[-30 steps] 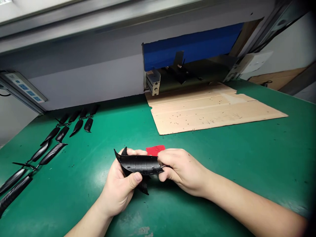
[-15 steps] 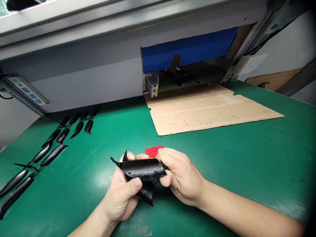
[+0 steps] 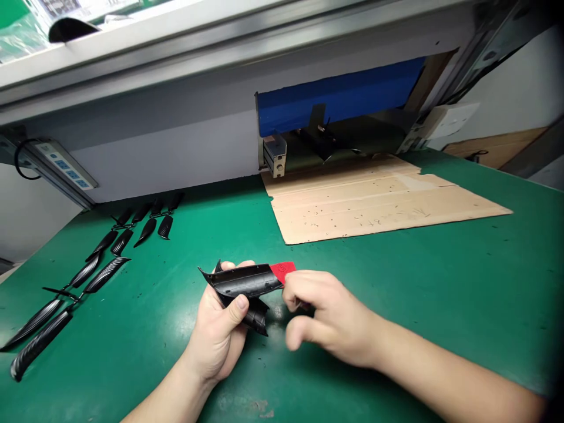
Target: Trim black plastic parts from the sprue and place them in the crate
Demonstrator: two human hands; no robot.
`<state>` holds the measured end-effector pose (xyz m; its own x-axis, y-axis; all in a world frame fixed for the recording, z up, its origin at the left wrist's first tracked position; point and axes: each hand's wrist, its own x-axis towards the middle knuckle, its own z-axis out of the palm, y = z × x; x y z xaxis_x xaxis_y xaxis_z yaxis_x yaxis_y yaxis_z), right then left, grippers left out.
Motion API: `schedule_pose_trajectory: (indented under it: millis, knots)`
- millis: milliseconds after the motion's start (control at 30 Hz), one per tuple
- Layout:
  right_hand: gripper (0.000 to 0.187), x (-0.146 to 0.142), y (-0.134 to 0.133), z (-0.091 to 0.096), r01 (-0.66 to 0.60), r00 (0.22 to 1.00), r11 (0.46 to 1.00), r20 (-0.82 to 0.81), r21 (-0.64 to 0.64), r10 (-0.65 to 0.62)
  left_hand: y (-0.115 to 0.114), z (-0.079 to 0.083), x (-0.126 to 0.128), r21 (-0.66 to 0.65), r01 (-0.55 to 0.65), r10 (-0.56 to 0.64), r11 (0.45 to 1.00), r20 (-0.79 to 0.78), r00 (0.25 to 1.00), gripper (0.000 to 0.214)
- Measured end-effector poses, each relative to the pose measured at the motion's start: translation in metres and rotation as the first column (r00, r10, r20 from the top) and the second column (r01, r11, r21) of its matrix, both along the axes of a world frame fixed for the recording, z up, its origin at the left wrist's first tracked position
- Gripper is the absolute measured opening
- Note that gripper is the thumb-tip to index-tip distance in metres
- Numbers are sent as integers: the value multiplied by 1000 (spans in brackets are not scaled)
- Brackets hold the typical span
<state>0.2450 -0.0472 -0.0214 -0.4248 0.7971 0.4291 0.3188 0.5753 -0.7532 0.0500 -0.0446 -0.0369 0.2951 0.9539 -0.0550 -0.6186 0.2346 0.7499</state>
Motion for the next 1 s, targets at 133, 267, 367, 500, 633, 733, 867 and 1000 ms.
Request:
schedule_pose_trajectory:
  millis: [133, 267, 367, 500, 633, 733, 867, 1000]
  knots:
    - [48, -15, -6, -11, 121, 968, 943, 172, 311, -181, -1, 1, 2, -27, -27, 27, 999, 26, 999, 42]
    - [40, -13, -5, -8, 162, 939, 911, 226, 379, -261, 2, 3, 4, 7, -22, 21, 1000, 52, 998, 50]
    - [42, -8, -1, -5, 195, 913, 895, 258, 401, -315, 3, 4, 5, 30, -22, 20, 999, 54, 998, 54]
    - [60, -9, 2, -11, 193, 859, 892, 369, 410, -355, 1, 2, 4, 34, -37, 35, 999, 46, 998, 47]
    - [68, -13, 3, -18, 205, 800, 879, 444, 431, -404, -2, 0, 3, 52, -28, 26, 998, 40, 999, 40]
    - [68, -15, 3, -19, 223, 774, 868, 461, 444, -435, -2, 0, 2, 64, -22, 20, 998, 36, 999, 39]
    - [65, -15, 3, -18, 210, 775, 870, 467, 446, -426, -2, 2, 1, 93, -14, 11, 996, 27, 1000, 39]
    - [61, -15, 2, -19, 189, 781, 867, 464, 462, -418, -1, 4, 0, 147, 10, -10, 989, -2, 1000, 36]
